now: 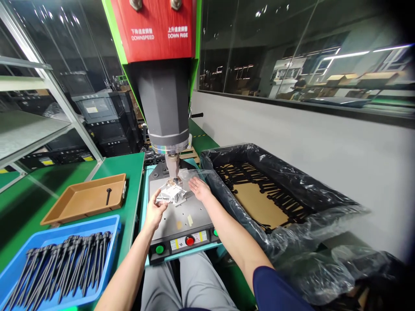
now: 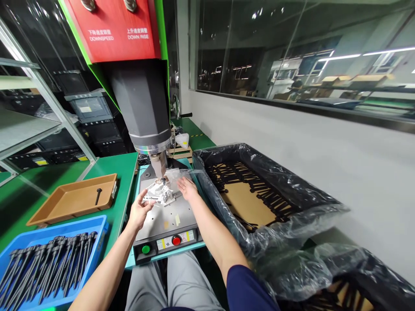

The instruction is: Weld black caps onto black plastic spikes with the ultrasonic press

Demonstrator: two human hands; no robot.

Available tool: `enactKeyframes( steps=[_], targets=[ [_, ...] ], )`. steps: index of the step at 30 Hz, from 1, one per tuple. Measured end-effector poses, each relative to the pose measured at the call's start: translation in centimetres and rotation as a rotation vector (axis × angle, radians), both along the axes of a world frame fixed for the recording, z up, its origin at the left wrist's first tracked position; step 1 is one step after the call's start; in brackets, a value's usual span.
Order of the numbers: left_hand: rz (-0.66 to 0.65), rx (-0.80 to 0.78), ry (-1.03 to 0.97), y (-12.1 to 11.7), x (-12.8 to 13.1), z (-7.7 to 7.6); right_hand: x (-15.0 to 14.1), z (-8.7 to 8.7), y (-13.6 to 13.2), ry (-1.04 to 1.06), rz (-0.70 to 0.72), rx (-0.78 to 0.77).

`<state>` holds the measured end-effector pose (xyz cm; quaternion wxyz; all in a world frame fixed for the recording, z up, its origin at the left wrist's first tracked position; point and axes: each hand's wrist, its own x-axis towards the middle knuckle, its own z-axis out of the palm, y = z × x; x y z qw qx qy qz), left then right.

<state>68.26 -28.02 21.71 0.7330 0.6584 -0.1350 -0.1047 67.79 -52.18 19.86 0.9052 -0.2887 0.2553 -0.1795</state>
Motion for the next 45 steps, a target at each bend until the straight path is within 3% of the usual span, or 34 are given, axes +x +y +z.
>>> enactKeyframes(
  steps=[9,21,29,34,42,45],
  targets=[
    [0.044,-0.010,0.012,0.5,0.3,-0.3,-0.1,-0.1,0.0,0.022,-0.005,0.002],
    [-0.031,-0.043,-0.005,0.5,0.6,-0.7,0.4,-0.5,-0.5,0.038,-0.013,-0.016],
    [0.021,0.068,-0.260,1.2,1.2,-1.4,0.2,-0.4,-0.3,0.053,-0.007,-0.016],
    [0.004,0.033,-0.110,1.3,1.4,-2.3,-0.1,-0.2,-0.1,0.066,-0.005,-0.010],
    [-0.011,-0.164,0.062,1.8,-0.8,-3.5,0.0,-0.2,-0.5,0.108,-0.024,0.002],
    [-0.036,-0.243,0.224,2.2,-1.3,-4.4,0.1,-0.2,-0.5,0.124,-0.024,0.004]
  ],
)
